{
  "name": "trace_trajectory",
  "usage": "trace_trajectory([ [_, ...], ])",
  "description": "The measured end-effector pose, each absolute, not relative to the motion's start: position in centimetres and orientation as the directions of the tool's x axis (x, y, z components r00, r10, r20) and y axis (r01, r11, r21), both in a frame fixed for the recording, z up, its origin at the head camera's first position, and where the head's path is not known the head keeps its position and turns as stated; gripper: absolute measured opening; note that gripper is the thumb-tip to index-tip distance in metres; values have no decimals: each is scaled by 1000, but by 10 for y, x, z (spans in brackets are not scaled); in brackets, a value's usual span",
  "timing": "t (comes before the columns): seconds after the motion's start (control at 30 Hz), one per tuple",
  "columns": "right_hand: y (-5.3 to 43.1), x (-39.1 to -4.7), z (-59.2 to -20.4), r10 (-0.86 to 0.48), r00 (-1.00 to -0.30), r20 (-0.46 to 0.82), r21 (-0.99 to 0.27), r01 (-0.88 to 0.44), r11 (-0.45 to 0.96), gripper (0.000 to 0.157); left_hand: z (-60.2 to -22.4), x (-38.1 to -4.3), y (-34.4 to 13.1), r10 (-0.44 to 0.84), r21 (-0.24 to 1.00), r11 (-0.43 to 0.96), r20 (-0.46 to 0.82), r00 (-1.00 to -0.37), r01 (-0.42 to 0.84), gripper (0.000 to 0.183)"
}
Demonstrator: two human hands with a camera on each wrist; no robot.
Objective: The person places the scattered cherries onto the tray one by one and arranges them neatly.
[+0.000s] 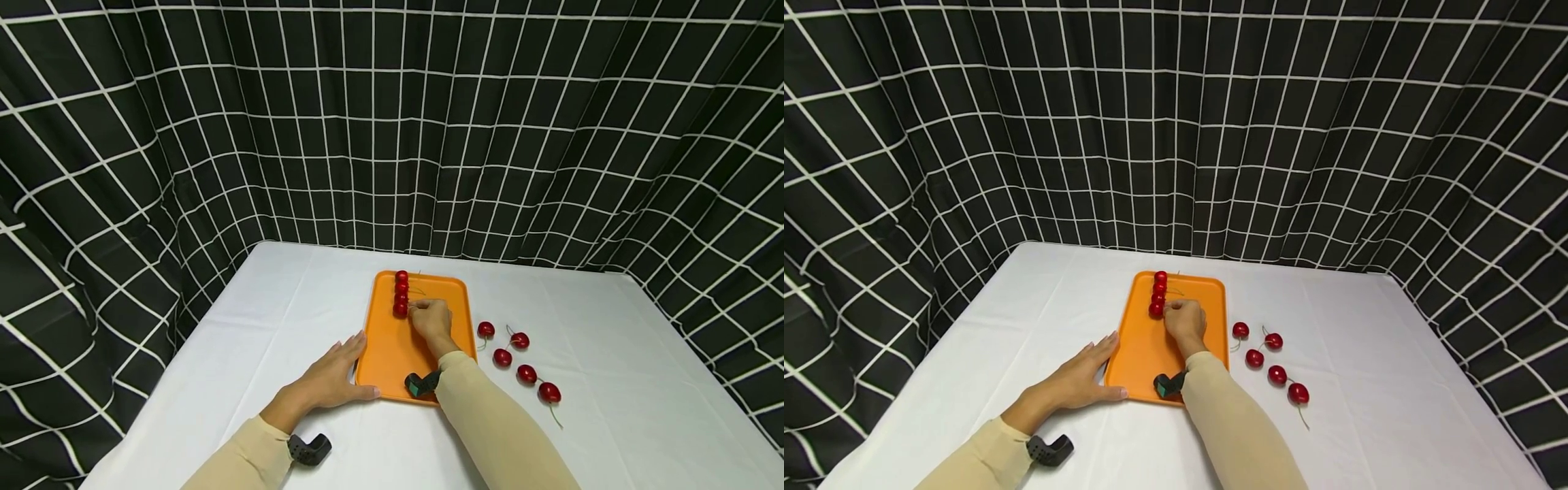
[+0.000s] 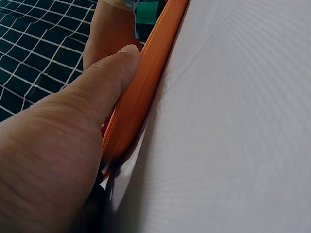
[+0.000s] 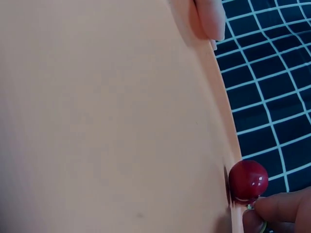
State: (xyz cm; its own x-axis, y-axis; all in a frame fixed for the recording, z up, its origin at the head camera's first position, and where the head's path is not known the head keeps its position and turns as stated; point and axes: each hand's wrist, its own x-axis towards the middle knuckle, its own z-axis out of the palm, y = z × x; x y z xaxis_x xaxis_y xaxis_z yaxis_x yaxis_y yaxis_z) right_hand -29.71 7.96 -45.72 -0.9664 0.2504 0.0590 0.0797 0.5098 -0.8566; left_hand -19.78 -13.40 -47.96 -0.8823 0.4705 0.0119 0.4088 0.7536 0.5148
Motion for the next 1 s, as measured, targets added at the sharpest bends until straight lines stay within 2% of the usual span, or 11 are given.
trace_trajectory([
  [0.6, 80, -298, -460, 237, -969, 74, -832, 72, 550, 13, -481, -198, -135, 480, 527, 741, 19, -877, 417, 111],
  [1.0, 90, -294, -450, 225, -972, 72, -862, 53, 504, 20, -478, -198, -134, 476, 517, 749, 16, -879, 415, 110],
])
